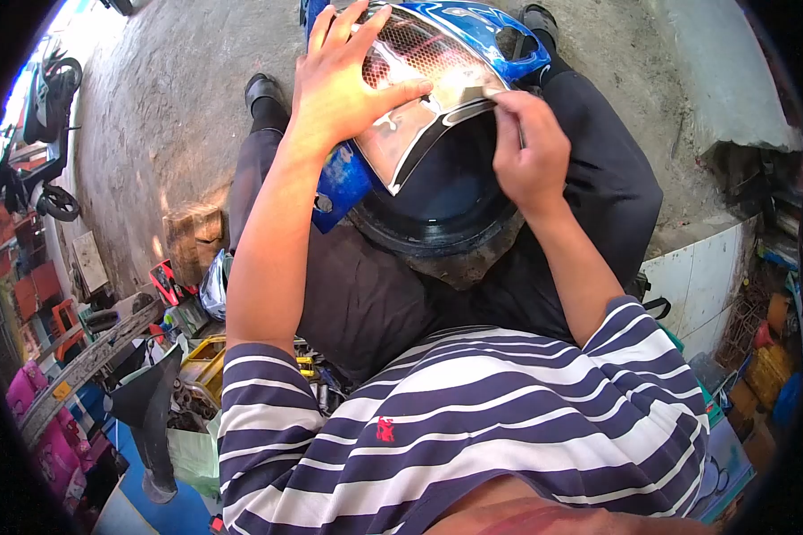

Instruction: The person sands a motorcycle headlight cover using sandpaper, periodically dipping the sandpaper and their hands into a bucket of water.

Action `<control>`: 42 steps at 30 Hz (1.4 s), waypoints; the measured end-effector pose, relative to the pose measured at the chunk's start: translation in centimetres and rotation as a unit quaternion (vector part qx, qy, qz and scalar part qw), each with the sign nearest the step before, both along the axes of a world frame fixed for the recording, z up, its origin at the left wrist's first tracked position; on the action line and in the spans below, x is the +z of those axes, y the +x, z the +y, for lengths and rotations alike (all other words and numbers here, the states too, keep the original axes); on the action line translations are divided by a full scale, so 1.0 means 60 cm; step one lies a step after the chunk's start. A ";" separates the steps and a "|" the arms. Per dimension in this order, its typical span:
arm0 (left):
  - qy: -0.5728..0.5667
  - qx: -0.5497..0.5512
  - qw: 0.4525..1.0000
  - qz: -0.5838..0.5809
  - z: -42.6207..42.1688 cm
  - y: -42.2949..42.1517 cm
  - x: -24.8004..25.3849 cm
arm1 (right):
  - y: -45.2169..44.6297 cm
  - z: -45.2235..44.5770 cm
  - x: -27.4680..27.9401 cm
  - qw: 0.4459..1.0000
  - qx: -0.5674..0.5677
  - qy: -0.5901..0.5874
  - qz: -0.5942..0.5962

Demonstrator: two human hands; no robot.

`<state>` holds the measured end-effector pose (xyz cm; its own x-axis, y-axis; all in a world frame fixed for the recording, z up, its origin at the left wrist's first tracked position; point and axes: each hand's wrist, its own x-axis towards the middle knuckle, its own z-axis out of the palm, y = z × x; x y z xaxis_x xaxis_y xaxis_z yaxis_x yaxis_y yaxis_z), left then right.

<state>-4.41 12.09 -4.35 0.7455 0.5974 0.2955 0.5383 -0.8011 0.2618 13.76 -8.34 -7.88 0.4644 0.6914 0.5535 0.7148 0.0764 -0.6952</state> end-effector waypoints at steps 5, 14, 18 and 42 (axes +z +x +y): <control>-0.021 -0.006 1.000 -0.022 0.007 0.003 -0.004 | -0.013 0.001 0.007 0.998 0.051 0.018 -0.036; -0.029 -0.003 0.999 -0.026 0.017 -0.001 -0.006 | -0.002 -0.007 0.003 0.996 0.044 0.005 -0.077; -0.017 0.002 1.000 -0.017 0.010 0.001 0.000 | 0.015 -0.004 -0.008 0.999 -0.001 -0.019 -0.046; -0.039 0.001 0.999 -0.025 0.029 -0.005 -0.009 | -0.014 0.017 0.018 0.996 0.058 0.020 -0.060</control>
